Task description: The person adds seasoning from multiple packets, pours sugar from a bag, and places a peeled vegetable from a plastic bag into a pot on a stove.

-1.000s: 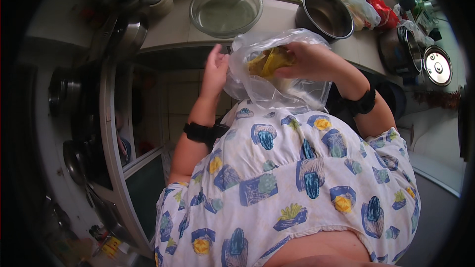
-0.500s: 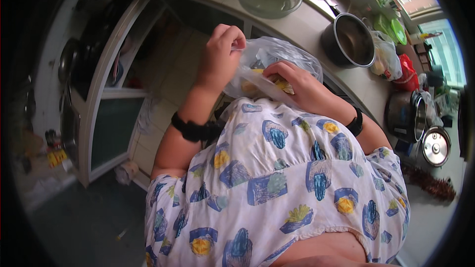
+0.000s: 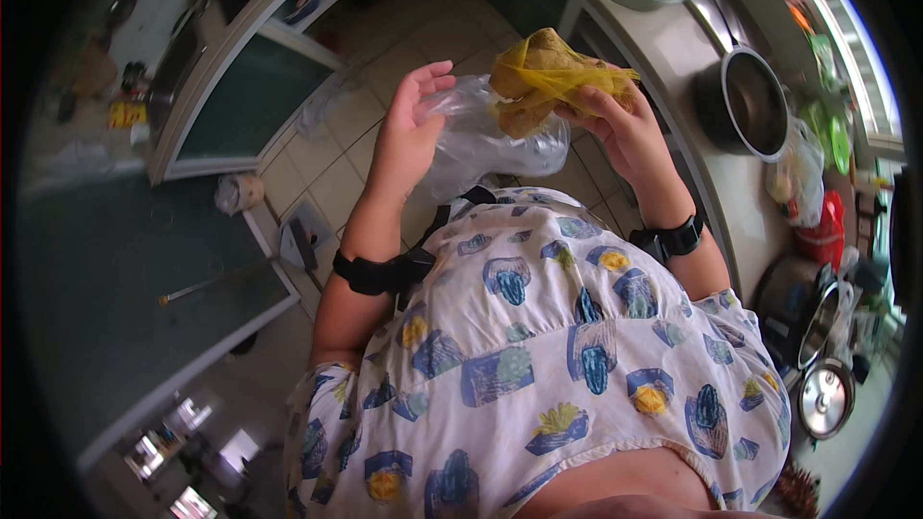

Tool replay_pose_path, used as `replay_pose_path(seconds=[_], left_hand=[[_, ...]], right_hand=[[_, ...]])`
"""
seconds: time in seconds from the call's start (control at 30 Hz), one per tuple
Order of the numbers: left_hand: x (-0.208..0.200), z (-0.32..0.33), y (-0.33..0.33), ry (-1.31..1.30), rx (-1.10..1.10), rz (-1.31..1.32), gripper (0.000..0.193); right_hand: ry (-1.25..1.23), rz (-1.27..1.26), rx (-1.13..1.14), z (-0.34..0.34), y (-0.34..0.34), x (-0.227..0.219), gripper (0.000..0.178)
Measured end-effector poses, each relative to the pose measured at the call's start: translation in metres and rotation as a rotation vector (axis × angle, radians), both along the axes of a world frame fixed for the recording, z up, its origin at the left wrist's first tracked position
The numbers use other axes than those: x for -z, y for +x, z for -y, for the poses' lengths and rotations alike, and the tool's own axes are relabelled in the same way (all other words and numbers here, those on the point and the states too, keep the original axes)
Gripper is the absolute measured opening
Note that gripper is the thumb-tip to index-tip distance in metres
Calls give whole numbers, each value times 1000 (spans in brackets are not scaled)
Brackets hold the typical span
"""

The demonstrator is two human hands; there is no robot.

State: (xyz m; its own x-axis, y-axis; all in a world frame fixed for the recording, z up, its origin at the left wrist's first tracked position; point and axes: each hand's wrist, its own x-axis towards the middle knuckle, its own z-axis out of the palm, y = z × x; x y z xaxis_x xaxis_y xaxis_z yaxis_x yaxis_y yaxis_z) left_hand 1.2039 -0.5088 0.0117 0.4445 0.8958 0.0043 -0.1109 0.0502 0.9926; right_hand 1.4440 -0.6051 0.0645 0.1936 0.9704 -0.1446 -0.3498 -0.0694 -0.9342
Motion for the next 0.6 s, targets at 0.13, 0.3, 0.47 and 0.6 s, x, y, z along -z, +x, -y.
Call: replay_pose_path(seconds=[0.13, 0.3, 0.47, 0.6], left_hand=[[-10, 3, 9, -139, 192, 188, 51], [-23, 7, 8, -315, 256, 302, 45], [6, -28, 11, -483, -84, 419, 54], [-5, -94, -64, -375, -107, 318, 66]], right_hand=[[-17, -198, 1, 1, 3, -1, 40], [-9, -297, -51, -1, -4, 1, 40], [-77, -301, -158, -56, -4, 0, 38], [-21, 28, -204, -132, -82, 21, 40]])
